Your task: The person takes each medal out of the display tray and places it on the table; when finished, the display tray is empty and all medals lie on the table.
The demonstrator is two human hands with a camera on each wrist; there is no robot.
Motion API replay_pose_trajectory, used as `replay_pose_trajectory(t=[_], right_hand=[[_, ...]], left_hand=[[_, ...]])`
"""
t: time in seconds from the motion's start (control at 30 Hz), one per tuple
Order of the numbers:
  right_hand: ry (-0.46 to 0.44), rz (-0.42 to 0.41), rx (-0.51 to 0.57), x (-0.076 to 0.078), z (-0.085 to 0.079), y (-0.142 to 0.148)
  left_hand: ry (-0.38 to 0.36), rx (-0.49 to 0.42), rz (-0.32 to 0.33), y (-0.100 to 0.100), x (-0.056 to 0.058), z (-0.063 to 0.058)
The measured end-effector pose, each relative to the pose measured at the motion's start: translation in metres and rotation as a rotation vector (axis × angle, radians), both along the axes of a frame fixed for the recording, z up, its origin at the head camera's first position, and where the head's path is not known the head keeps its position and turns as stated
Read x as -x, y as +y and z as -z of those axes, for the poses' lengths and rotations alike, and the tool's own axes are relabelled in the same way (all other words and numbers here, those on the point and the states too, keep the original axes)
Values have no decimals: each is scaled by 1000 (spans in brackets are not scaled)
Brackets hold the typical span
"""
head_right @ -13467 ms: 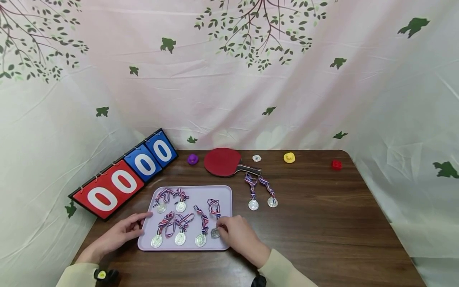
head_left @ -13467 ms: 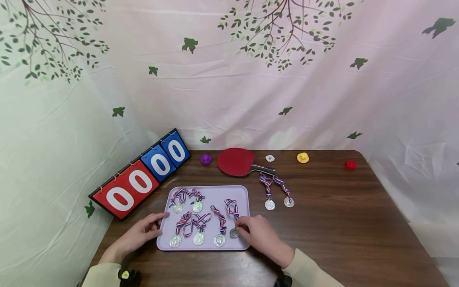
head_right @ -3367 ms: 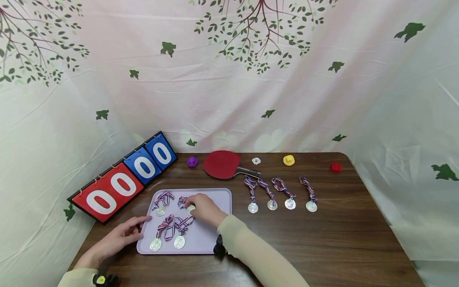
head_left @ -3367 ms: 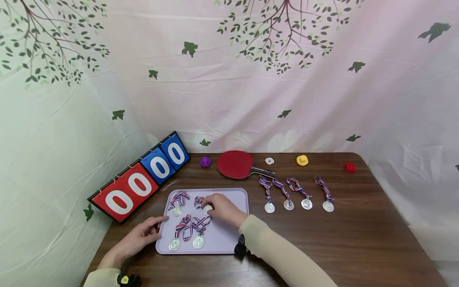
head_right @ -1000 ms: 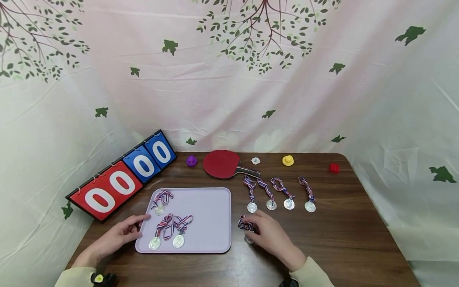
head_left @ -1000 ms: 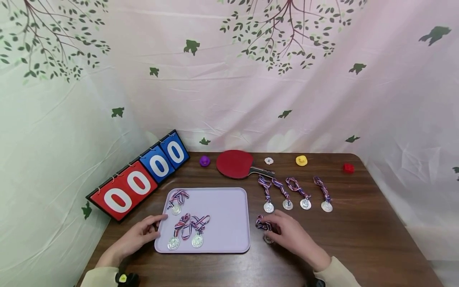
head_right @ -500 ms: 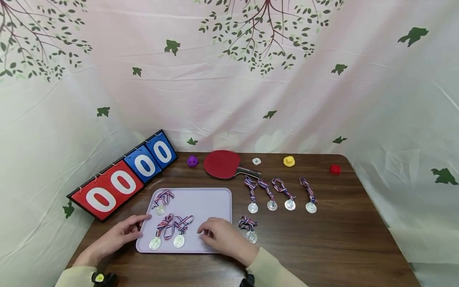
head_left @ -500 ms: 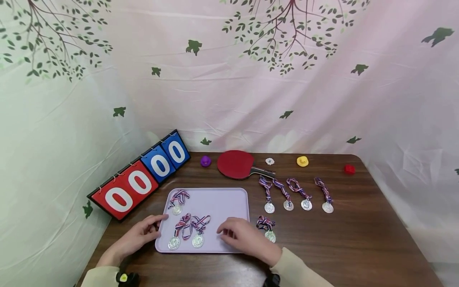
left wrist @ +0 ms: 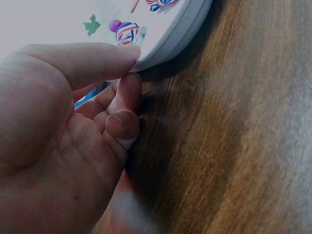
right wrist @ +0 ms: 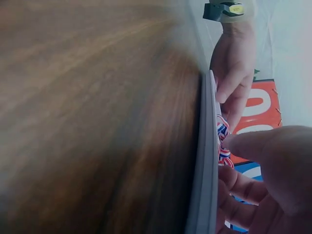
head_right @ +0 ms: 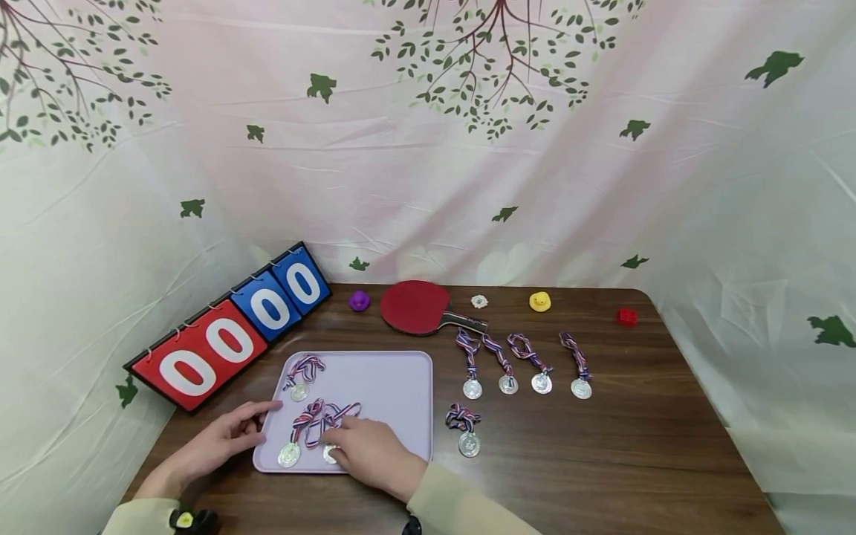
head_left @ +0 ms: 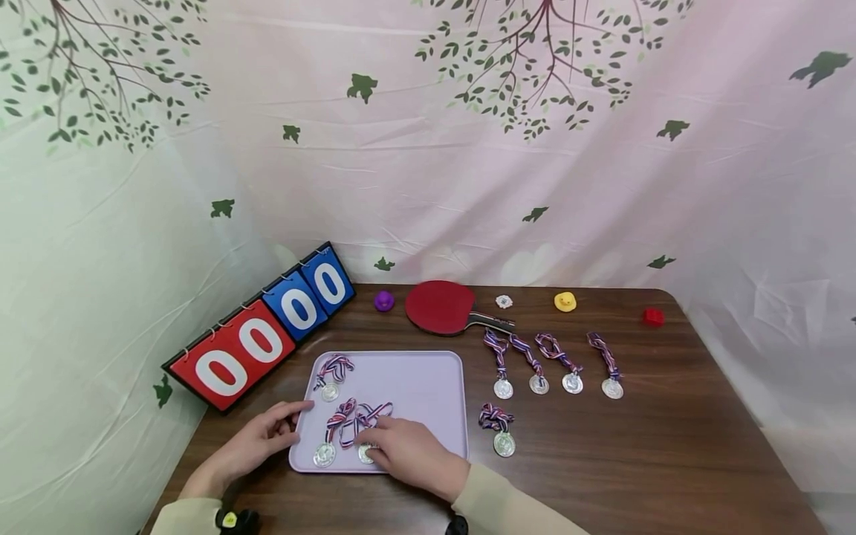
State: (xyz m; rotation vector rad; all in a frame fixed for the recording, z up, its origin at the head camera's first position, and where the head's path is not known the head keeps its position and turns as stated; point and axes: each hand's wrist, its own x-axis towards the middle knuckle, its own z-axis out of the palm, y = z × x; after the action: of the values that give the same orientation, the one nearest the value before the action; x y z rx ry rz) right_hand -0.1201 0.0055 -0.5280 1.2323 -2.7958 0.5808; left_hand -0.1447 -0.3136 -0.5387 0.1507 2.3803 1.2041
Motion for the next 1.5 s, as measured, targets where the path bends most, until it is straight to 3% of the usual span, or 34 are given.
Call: replay_pose_trajectory(t=[0.3, 0.57, 0.83, 1.17, 1.5], right_hand=[[13, 78, -30, 1, 6, -4], [5, 101, 28, -1, 7, -1], [-131, 75, 157, 1, 2, 9], [-407, 46, 269, 8, 0, 25], [-445, -13, 297, 10, -5, 40]], left_hand=[[1, 0, -4, 2, -1, -2], [-7, 4, -16, 2, 0, -2], [-15, 2, -19, 2, -2, -3], [-9, -6, -15, 2, -2, -1], [-1, -5, -8, 3, -3, -2]])
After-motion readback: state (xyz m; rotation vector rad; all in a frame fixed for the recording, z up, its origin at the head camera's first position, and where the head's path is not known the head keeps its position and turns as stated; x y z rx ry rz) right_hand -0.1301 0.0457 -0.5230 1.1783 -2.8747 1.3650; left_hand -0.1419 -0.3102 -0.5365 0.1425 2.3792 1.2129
